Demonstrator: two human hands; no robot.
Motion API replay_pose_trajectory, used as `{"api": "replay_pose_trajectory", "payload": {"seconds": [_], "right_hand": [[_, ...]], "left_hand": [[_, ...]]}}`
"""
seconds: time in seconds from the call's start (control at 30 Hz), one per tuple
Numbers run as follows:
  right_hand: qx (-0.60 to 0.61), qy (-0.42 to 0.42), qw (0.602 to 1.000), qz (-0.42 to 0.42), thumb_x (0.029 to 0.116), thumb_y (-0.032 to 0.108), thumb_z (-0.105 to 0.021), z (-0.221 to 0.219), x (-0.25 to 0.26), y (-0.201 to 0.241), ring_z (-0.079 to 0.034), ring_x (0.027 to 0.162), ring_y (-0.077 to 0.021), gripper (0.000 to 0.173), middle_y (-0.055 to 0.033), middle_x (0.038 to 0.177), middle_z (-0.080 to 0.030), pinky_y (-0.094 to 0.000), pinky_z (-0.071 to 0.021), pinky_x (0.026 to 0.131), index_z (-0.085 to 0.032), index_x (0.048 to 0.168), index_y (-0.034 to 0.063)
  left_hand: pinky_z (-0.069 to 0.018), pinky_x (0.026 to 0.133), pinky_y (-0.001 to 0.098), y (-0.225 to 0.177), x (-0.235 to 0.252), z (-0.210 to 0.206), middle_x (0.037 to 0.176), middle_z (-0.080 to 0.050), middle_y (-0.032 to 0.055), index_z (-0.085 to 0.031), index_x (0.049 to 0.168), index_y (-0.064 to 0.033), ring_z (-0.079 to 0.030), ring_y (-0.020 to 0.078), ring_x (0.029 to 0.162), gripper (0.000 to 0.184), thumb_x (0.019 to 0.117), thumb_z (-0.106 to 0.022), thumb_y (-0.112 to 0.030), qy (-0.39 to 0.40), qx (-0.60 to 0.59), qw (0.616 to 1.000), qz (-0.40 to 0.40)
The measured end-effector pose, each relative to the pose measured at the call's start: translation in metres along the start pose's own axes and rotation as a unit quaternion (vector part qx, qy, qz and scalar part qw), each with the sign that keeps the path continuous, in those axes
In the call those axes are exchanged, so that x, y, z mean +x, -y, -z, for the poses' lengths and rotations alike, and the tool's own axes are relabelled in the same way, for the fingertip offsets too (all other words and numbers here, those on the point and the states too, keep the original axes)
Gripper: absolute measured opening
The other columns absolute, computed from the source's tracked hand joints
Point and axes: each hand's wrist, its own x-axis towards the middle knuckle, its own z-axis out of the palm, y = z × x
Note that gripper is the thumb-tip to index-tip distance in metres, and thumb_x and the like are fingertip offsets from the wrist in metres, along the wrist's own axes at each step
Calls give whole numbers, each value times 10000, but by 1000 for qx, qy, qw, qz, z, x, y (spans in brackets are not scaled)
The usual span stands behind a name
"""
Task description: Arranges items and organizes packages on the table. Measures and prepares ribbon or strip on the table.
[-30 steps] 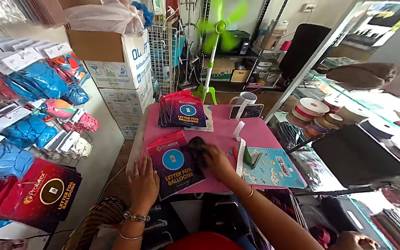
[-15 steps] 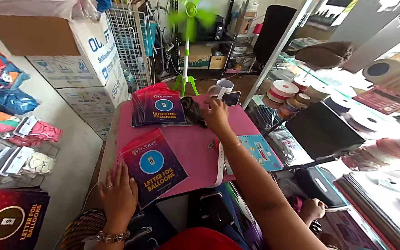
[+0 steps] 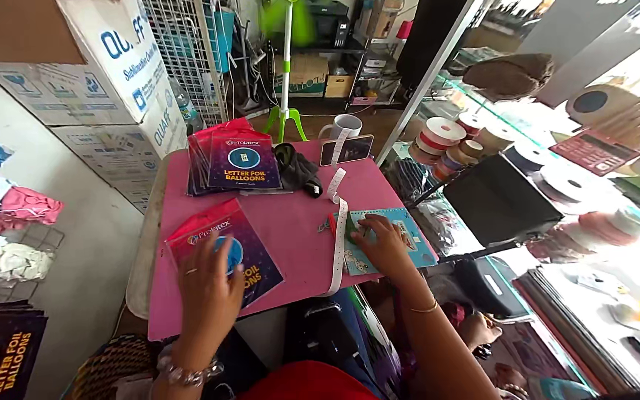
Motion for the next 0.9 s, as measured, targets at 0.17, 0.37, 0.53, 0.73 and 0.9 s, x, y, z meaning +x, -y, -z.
{"api": "replay_pose_trajectory", "payload": {"seconds": [0.17,0.37,0.53,0.73,0.9], "right_hand": [[-18,-59,997,-43,952,348,-662,3,-7,2,-499,1299,-455,374,-208,1366,-595,-690,-348,1042,-734,1156,44],[-39,-132,988,-77,937,293,-691,10,-11,2,-428,1361,-494,339,-229,1437,-542,-712,-322,1044,-726,1183,62],[0,-150,988,-30,936,284,-666,3,-17,10,-444,1361,-469,311,-181,1408,-585,-712,-325,1034,-739,1170,94],[84,-166,982,24,932,286,-657,-10,-16,25,-494,1310,-446,305,-178,1361,-617,-702,-335,1007,-747,1146,89],[374,-64,925,23,1041,153,-502,-8,-20,44,-676,945,-92,328,-96,1139,-698,-248,-562,792,-566,1282,-59]], "left_hand": [[-439,1098,507,-64,72,-39,1356,-631,152,-649,1344,-69,-580,314,1284,378,1051,-522,-272,240,-111,964,-26],[-418,1071,534,-120,132,-110,1318,-637,143,-687,1288,-112,-561,330,1266,480,990,-617,-482,296,-111,948,34],[-378,1078,575,-133,141,-139,1384,-580,153,-705,1255,-160,-478,374,1334,432,943,-694,-458,298,-95,948,65],[-397,1064,537,-119,130,-116,1363,-595,150,-703,1223,-88,-526,324,1283,344,1000,-649,-345,264,-233,933,76],[-565,757,252,-108,96,-68,979,-681,42,-606,1155,3,-666,84,836,166,1033,-573,-106,255,-570,765,156]]}}
